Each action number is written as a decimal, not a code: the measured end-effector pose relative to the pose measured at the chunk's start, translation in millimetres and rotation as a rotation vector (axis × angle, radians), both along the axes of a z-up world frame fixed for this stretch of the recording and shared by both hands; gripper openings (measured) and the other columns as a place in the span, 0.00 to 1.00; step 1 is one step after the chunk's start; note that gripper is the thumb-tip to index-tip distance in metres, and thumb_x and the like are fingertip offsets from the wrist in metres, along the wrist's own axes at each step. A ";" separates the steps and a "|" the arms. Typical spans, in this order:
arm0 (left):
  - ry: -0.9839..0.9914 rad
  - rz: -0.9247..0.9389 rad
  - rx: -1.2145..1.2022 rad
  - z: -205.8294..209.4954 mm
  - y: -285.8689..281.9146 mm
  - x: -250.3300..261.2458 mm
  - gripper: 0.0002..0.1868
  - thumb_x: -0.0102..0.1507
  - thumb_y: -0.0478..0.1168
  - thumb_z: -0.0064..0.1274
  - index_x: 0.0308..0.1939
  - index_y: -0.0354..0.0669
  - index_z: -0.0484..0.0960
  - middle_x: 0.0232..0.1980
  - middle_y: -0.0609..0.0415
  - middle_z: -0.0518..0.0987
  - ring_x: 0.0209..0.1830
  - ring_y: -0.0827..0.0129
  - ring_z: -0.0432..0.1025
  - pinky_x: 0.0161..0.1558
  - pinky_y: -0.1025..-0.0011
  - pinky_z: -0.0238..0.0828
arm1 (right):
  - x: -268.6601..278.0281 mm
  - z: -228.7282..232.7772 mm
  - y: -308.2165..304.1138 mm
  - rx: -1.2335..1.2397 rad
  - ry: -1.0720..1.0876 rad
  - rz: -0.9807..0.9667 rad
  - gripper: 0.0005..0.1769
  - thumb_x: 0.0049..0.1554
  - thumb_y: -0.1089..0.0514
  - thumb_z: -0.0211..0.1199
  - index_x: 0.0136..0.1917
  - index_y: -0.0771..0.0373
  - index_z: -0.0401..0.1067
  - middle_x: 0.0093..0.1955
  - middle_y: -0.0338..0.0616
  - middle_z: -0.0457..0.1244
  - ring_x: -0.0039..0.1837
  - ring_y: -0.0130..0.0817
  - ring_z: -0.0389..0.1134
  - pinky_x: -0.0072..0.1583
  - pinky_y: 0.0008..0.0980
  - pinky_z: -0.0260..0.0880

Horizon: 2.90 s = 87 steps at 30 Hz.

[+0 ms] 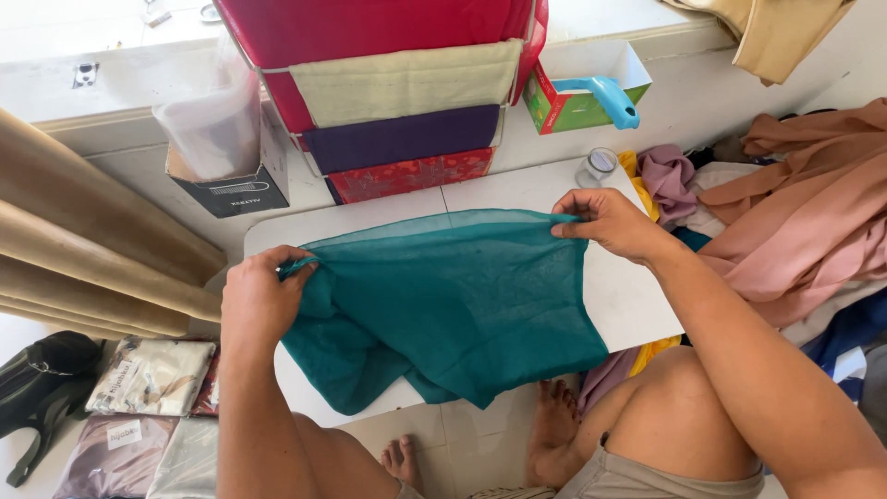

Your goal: The person unfolds a green cloth, cleans it thoroughly with a lint roller, and then folds it neatly on a small table.

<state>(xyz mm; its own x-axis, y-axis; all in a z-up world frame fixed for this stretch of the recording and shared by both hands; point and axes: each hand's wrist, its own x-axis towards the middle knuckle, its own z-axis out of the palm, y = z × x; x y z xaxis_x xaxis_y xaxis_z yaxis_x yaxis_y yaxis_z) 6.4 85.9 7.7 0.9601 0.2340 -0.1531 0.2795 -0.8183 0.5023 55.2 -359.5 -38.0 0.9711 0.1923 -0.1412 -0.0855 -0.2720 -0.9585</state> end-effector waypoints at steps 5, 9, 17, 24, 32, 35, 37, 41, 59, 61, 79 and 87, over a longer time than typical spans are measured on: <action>0.069 -0.041 -0.051 -0.1 -4.1 1.1 0.10 0.66 0.44 0.58 0.50 0.59 0.90 0.51 0.38 0.84 0.53 0.38 0.78 0.51 0.47 0.78 | 1.5 -1.8 -1.7 -0.156 0.069 0.085 0.30 0.48 0.78 0.65 0.64 0.65 0.75 0.39 0.37 0.61 0.43 0.29 0.64 0.49 0.28 0.66; 0.095 -0.076 -0.085 12.3 -10.7 -3.5 0.11 0.66 0.40 0.58 0.50 0.53 0.91 0.54 0.37 0.84 0.54 0.36 0.78 0.53 0.48 0.78 | 1.9 -24.3 -11.4 -0.244 0.210 0.189 0.29 0.48 0.76 0.63 0.64 0.64 0.77 0.37 0.35 0.60 0.42 0.28 0.63 0.49 0.26 0.65; 0.089 -0.145 -0.054 12.4 -11.0 -5.4 0.12 0.65 0.38 0.58 0.51 0.52 0.90 0.54 0.37 0.84 0.56 0.36 0.78 0.54 0.47 0.78 | 22.7 -62.3 -23.2 -0.071 0.216 0.233 0.26 0.45 0.74 0.75 0.57 0.62 0.81 0.49 0.39 0.73 0.51 0.31 0.72 0.58 0.36 0.73; 0.111 -0.139 -0.038 14.2 -9.6 -5.3 0.11 0.66 0.39 0.57 0.51 0.55 0.90 0.55 0.40 0.84 0.57 0.39 0.78 0.55 0.48 0.78 | 5.9 -18.0 6.0 0.107 0.153 0.226 0.20 0.49 0.69 0.74 0.55 0.64 0.76 0.45 0.44 0.72 0.46 0.32 0.73 0.50 0.35 0.77; 0.075 -0.160 -0.030 -3.8 -8.4 0.3 0.10 0.65 0.40 0.59 0.49 0.56 0.90 0.52 0.43 0.85 0.54 0.41 0.79 0.53 0.49 0.78 | 14.3 -33.3 3.5 0.102 0.140 0.103 0.12 0.53 0.73 0.67 0.47 0.63 0.69 0.40 0.44 0.68 0.41 0.31 0.71 0.46 0.30 0.76; 0.095 -0.163 -0.018 -2.2 -11.9 -1.5 0.10 0.65 0.42 0.58 0.49 0.59 0.89 0.52 0.46 0.85 0.55 0.43 0.79 0.54 0.49 0.79 | 9.0 -29.1 11.0 0.055 0.147 0.138 0.16 0.54 0.71 0.67 0.55 0.65 0.70 0.42 0.46 0.69 0.42 0.32 0.72 0.51 0.35 0.77; 0.105 -0.183 -0.010 -2.0 -15.9 -1.8 0.10 0.65 0.42 0.58 0.49 0.58 0.89 0.52 0.45 0.85 0.55 0.43 0.79 0.54 0.49 0.79 | 4.1 -26.5 20.3 -0.130 0.153 0.191 0.18 0.55 0.67 0.67 0.58 0.63 0.72 0.43 0.47 0.70 0.44 0.34 0.72 0.52 0.37 0.76; 0.118 -0.218 -0.004 5.8 -27.1 -4.3 0.11 0.65 0.38 0.58 0.50 0.54 0.89 0.51 0.44 0.85 0.53 0.43 0.80 0.53 0.50 0.79 | 2.9 -52.3 34.4 -0.545 0.126 0.363 0.26 0.53 0.54 0.72 0.64 0.54 0.74 0.49 0.49 0.73 0.50 0.41 0.73 0.55 0.40 0.74; 0.244 -0.705 -0.606 14.8 -23.7 -16.2 0.13 0.56 0.27 0.64 0.42 0.43 0.93 0.44 0.47 0.87 0.47 0.52 0.81 0.61 0.51 0.72 | -2.4 -65.1 148.5 -0.314 -0.154 0.747 0.13 0.57 0.47 0.71 0.54 0.49 0.78 0.52 0.32 0.70 0.60 0.39 0.70 0.64 0.41 0.69; 0.199 -0.684 -0.587 17.4 -19.9 -11.3 0.12 0.56 0.27 0.63 0.43 0.40 0.92 0.44 0.44 0.86 0.48 0.51 0.81 0.60 0.50 0.72 | 3.1 -72.4 141.8 -0.293 -0.127 0.745 0.13 0.57 0.46 0.71 0.54 0.49 0.79 0.52 0.32 0.72 0.59 0.38 0.72 0.63 0.40 0.70; -0.065 -0.005 -0.043 -43.9 43.8 23.3 0.07 0.65 0.48 0.64 0.47 0.65 0.91 0.43 0.57 0.85 0.42 0.53 0.80 0.45 0.60 0.78 | 27.7 -31.5 23.0 -0.050 -0.004 0.285 0.04 0.57 0.61 0.71 0.47 0.61 0.81 0.38 0.31 0.68 0.44 0.22 0.67 0.54 0.28 0.71; -0.062 0.009 -0.045 -44.9 35.5 26.6 0.09 0.64 0.50 0.62 0.47 0.62 0.91 0.39 0.45 0.85 0.40 0.46 0.81 0.40 0.55 0.78 | 21.1 -27.5 10.2 0.225 -0.128 -0.038 0.06 0.57 0.66 0.71 0.49 0.67 0.78 0.38 0.38 0.67 0.44 0.22 0.68 0.52 0.25 0.73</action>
